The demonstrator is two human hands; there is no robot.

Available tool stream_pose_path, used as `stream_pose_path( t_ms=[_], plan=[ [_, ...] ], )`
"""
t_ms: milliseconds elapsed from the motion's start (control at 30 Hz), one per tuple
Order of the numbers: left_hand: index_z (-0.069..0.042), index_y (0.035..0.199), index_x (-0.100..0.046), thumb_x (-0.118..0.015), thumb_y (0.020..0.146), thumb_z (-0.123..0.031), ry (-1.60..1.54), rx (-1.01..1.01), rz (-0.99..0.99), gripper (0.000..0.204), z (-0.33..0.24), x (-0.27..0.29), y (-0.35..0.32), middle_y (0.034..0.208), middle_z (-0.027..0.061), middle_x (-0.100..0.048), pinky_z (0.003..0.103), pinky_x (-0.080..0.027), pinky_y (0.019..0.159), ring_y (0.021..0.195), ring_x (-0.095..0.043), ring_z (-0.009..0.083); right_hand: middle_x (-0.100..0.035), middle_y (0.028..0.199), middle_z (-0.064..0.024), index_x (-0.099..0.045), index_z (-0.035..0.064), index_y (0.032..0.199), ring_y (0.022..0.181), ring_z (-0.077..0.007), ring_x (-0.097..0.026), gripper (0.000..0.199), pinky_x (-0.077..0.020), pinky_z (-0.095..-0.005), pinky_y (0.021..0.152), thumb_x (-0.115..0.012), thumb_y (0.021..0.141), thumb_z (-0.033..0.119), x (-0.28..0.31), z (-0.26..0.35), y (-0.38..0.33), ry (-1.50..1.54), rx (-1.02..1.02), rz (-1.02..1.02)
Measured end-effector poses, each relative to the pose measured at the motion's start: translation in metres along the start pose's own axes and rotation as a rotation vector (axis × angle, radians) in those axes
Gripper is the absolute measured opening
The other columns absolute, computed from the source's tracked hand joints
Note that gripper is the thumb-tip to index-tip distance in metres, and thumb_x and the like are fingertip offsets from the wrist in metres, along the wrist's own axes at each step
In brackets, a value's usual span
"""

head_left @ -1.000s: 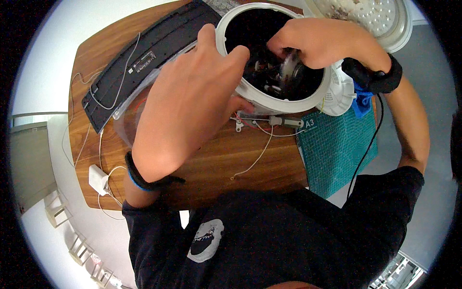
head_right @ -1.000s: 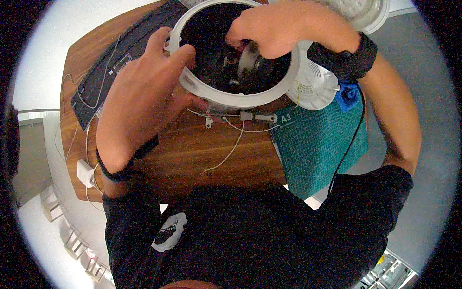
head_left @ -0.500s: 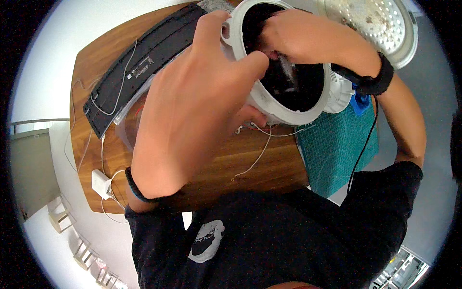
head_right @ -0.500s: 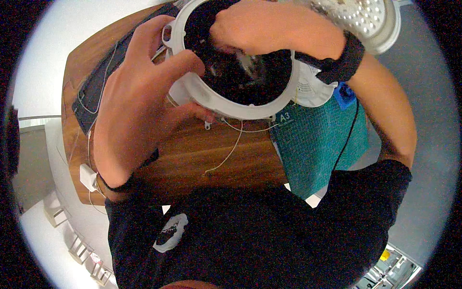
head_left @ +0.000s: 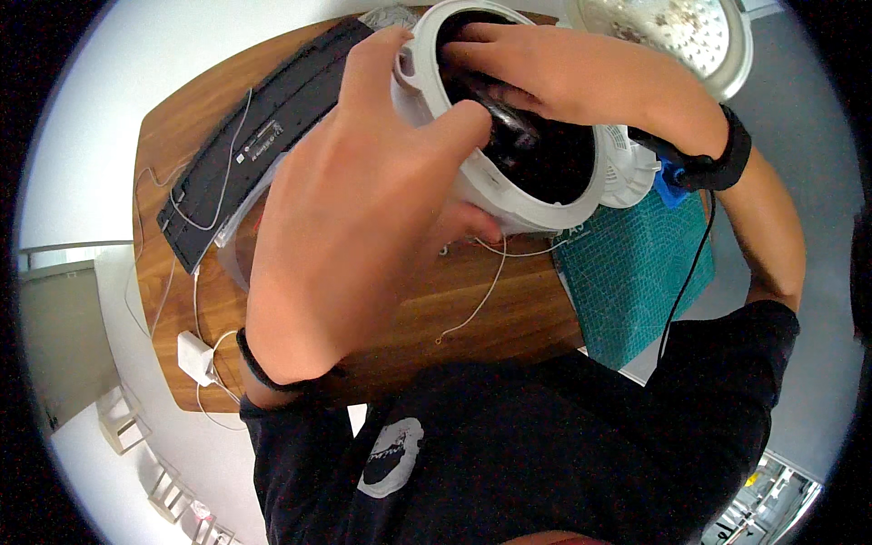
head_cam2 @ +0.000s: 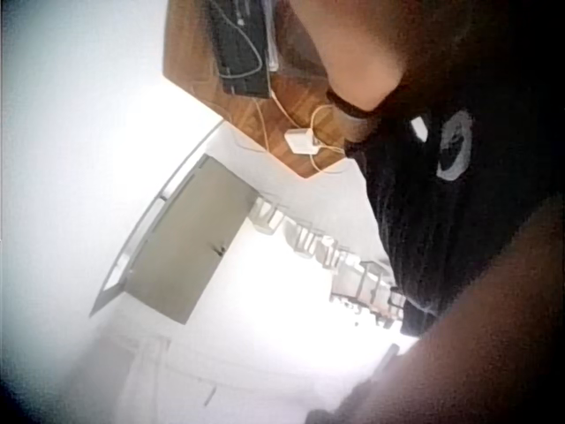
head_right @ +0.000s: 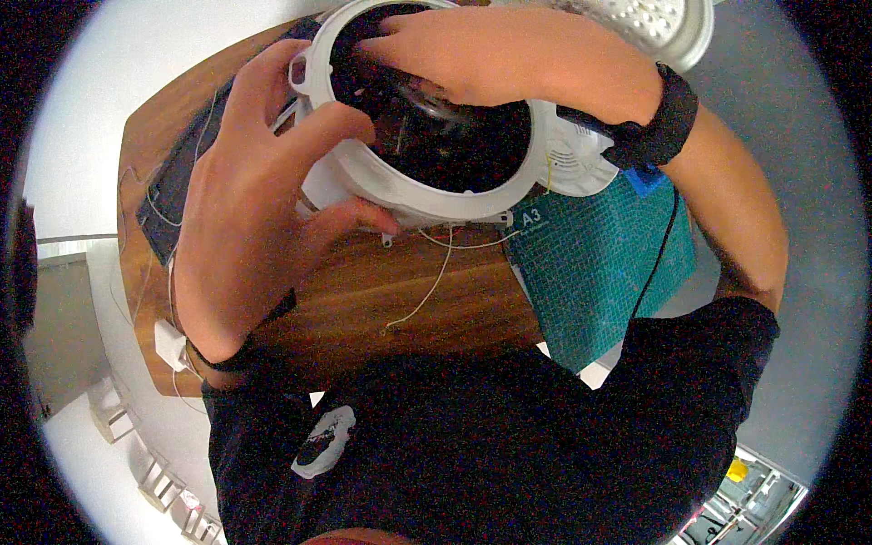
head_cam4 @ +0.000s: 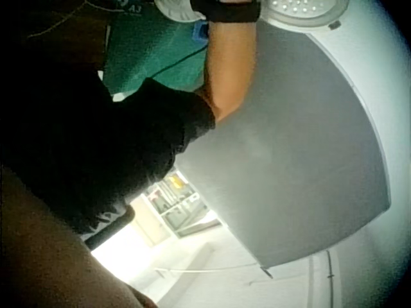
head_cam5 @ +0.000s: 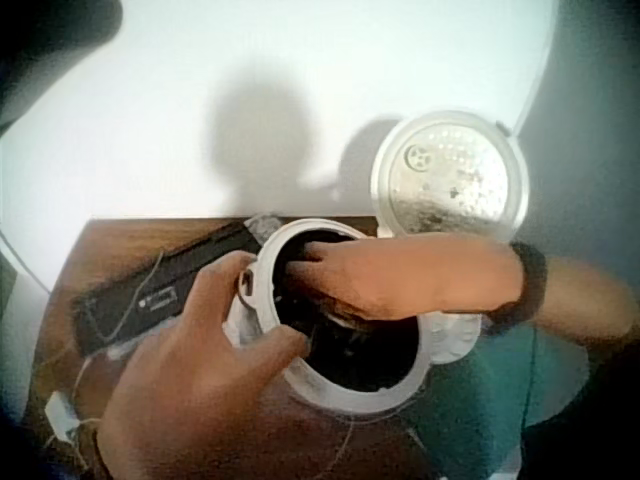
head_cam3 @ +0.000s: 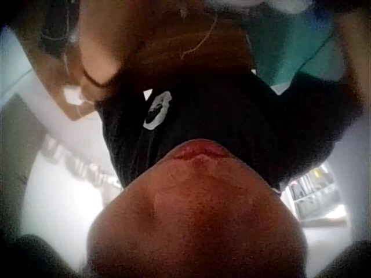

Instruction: The person cleans a white plastic component with a blue cloth, then assembles it into a white cylindrical appliance base. They connect wires to a heating element and insert the element into the base, followed by placing a black internal component inside.

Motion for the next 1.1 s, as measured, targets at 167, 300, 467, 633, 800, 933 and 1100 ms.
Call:
stream_pose_path(
  t_ms=[167,300,467,633,800,933,1100],
  plan=[
    [-0.017,0.122,-0.077,-0.105,0.063,-0.032,-0.009,-0.015,-0.036,0.067,0.006,-0.003,-0.001,0.158,0.0201,-0.059,0.053,-0.06,0.108,0.134,-0.068,0.0483,-0.078,0.126,-0.0257,-0.057,0.0085,0.159,0.114,-0.0489,-0.075,0.05,-0.0611,-0.0564,0.095,-0.066,0.112,0.022,0.005,0.008,-0.014,0.062,-0.289,0.281],
    [-0.017,0.124,-0.077,-0.105,0.066,-0.036,0.01,-0.024,-0.046,0.067,0.007,-0.004,0.002,0.157,0.021,-0.06,0.052,-0.06,0.108,0.133,-0.068,0.0483,-0.08,0.118,-0.0243,-0.059,0.0155,0.161,0.106,-0.0474,-0.076,0.048,-0.0611,-0.0554,0.09,-0.065,0.114,0.024,0.017,0.013,-0.025,0.149,-0.223,0.381],
    [-0.015,0.127,-0.077,-0.106,0.068,-0.038,-0.005,-0.038,-0.091,0.07,0.003,-0.01,0.005,0.158,0.0217,-0.06,0.051,-0.06,0.108,0.133,-0.069,0.0462,-0.079,0.131,-0.0208,-0.056,0.0131,0.166,0.114,-0.0422,-0.076,0.051,-0.0608,-0.0488,0.095,-0.062,0.117,0.028,0.022,0.012,-0.054,0.305,-0.228,0.317],
    [-0.013,0.133,-0.076,-0.105,0.073,-0.039,-0.056,-0.023,-0.131,0.072,-0.005,-0.012,0.012,0.159,0.0224,-0.06,0.051,-0.06,0.109,0.134,-0.069,0.0455,-0.068,0.157,-0.0206,-0.053,0.0036,0.169,0.136,-0.0319,-0.071,0.07,-0.0565,-0.044,0.113,-0.067,0.116,0.046,0.021,0.004,-0.092,0.687,-0.234,0.125],
    [-0.013,0.146,-0.069,-0.1,0.084,-0.035,0.024,-0.042,-0.179,0.072,-0.019,-0.022,0.027,0.156,0.0241,-0.063,0.05,-0.06,0.11,0.134,-0.069,0.0461,-0.063,0.161,-0.0195,-0.049,-0.0024,0.169,0.141,-0.0281,-0.067,0.095,-0.0513,-0.0433,0.121,-0.083,0.101,0.054,0.013,0.02,-0.117,0.782,0.025,-0.187],
    [-0.011,0.155,-0.062,-0.092,0.095,-0.026,-0.008,-0.13,-0.214,0.069,-0.025,-0.029,0.043,0.154,0.0252,-0.065,0.047,-0.058,0.114,0.138,-0.069,0.0438,-0.069,0.14,-0.0121,-0.051,0.0009,0.164,0.126,-0.0185,-0.066,0.07,-0.0543,-0.0351,0.107,-0.082,0.109,0.032,0.007,0.023,-0.126,0.787,-0.299,-0.21],
    [-0.003,0.154,-0.059,-0.075,0.111,-0.014,-0.328,-0.041,-0.24,0.047,-0.013,-0.035,0.036,0.153,0.0201,-0.067,0.042,-0.053,0.12,0.141,-0.069,0.0308,-0.07,0.136,-0.0091,-0.054,0.0007,0.157,0.125,-0.0142,-0.065,0.049,-0.0543,-0.0319,0.105,-0.072,0.116,0.02,-0.026,-0.002,-0.139,0.648,-0.294,-0.579]
  ],
)
Point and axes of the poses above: each hand's wrist, its own y-axis towards the middle knuckle, its own x-axis out of the back of the hand, z = x × y, the point moved 1 cm from there along y, towards the middle knuckle
